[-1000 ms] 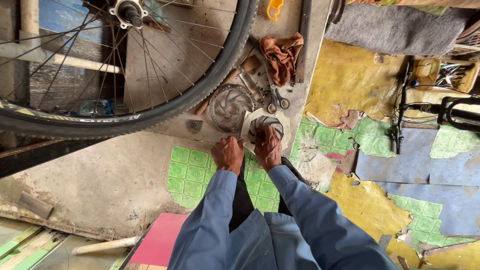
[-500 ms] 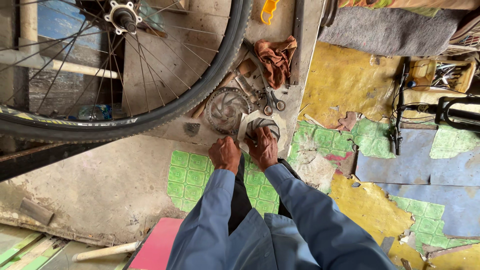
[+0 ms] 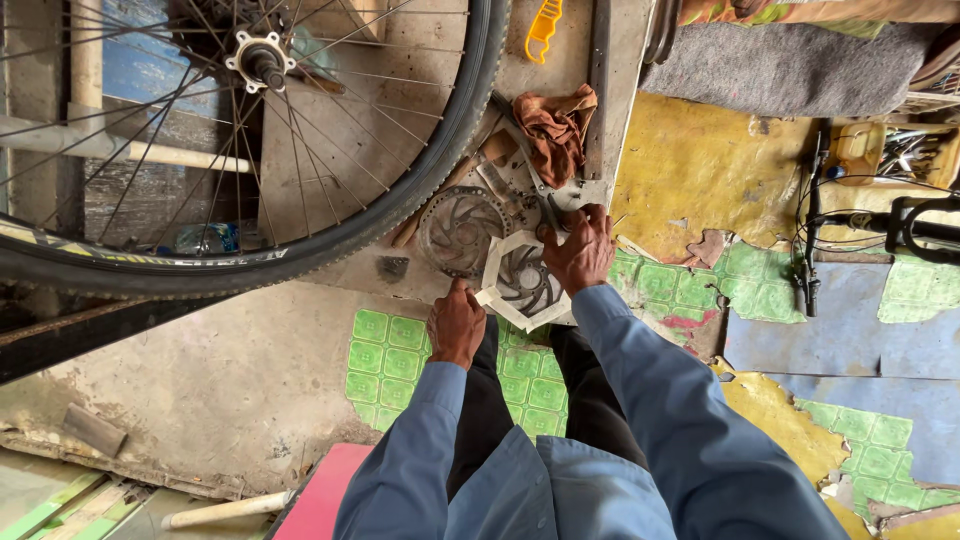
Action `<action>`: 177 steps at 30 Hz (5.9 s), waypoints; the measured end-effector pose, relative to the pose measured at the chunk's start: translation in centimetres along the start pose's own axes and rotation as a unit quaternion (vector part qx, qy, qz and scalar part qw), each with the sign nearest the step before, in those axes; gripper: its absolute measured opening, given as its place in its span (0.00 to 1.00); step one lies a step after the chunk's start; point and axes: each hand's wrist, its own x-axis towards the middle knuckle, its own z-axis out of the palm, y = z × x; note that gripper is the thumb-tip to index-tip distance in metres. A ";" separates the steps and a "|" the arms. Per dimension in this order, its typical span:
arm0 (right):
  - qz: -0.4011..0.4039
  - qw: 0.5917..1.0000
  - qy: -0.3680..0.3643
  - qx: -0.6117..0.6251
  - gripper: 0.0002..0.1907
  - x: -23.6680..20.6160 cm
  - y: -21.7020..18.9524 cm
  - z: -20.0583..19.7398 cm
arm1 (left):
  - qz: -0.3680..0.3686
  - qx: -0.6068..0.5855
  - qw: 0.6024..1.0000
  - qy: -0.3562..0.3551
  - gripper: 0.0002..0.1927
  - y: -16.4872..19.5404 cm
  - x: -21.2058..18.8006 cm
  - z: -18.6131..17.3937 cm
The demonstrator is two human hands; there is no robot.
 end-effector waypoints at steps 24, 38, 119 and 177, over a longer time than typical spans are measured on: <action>-0.076 0.987 -0.089 0.111 0.23 -16.6 9.5 -0.9 | -0.013 -0.085 0.995 -0.054 0.14 -0.1 2.4 -0.3; -0.078 0.987 -0.117 0.073 0.24 -17.5 8.8 1.0 | 0.000 -0.074 0.996 -0.046 0.14 -0.4 2.6 0.0; -0.180 0.982 0.046 0.036 0.22 -0.2 2.1 0.2 | 0.014 -0.289 0.956 0.051 0.21 -7.4 -5.1 0.5; 0.111 0.887 -0.266 0.360 0.15 -12.8 7.2 0.2 | 0.033 -0.335 0.934 -0.123 0.17 -3.6 -9.5 7.5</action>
